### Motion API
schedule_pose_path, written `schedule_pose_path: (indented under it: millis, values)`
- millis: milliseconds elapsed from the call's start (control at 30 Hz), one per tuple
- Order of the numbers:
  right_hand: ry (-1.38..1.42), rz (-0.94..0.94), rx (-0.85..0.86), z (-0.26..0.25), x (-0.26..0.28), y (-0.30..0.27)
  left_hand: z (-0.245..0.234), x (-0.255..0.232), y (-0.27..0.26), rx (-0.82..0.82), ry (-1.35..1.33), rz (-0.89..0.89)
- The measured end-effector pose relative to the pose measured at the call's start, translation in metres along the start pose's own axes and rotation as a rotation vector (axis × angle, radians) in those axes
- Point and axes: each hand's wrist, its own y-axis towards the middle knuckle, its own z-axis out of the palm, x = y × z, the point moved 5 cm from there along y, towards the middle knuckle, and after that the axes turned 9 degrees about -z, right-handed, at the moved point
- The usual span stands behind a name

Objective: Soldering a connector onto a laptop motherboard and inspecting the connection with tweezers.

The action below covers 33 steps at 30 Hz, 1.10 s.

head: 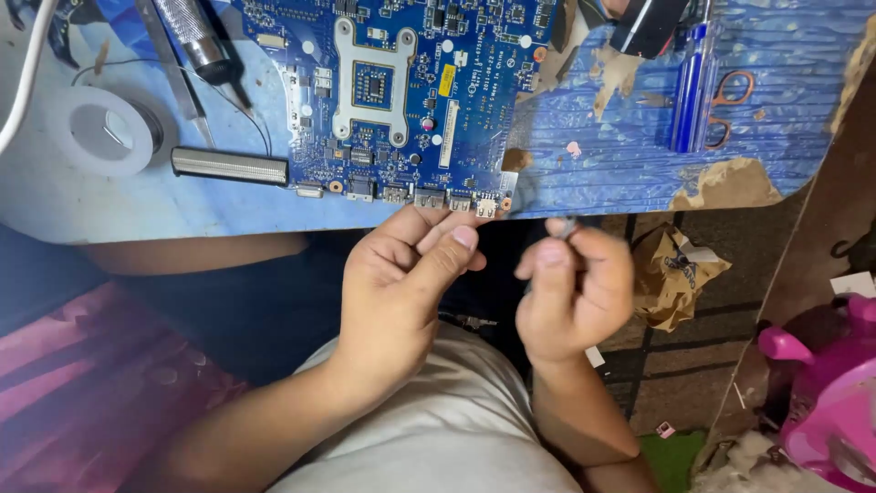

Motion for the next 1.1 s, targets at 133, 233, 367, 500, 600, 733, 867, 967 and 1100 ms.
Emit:
schedule_pose_path:
  millis: [133,233,367,500,600,733,867,967,1100]
  values:
    - [-0.072,-0.042,-0.053,-0.022,-0.016,0.007,0.0,-0.004,-0.001,0.055,0.016,0.011]
    - [-0.189,-0.143,-0.036,-0.036,-0.02,0.015,-0.002,-0.01,-0.002,0.036,0.026,-0.027]
    - [-0.339,-0.336,0.067,-0.04,-0.008,0.038,0.001,-0.024,-0.006,0.108,0.156,-0.005]
    - [-0.439,-0.409,0.189,-0.026,0.014,0.059,0.001,-0.023,-0.005,0.102,0.175,0.004]
    - [-0.534,-0.442,0.225,-0.02,0.016,0.065,0.001,-0.017,-0.004,0.1,0.092,0.006]
    - [-0.536,-0.495,0.216,-0.015,0.016,0.076,-0.002,-0.004,0.003,0.01,-0.013,0.026]
    - [-0.535,-0.563,0.212,-0.01,0.019,0.084,-0.003,-0.004,0.005,-0.023,0.048,0.064]
    - [-0.537,-0.581,0.199,-0.007,0.024,0.085,-0.003,-0.004,0.005,-0.033,0.078,0.072]
    - [-0.432,-0.584,0.214,-0.009,0.033,0.075,-0.003,-0.006,0.004,-0.036,0.13,0.093]
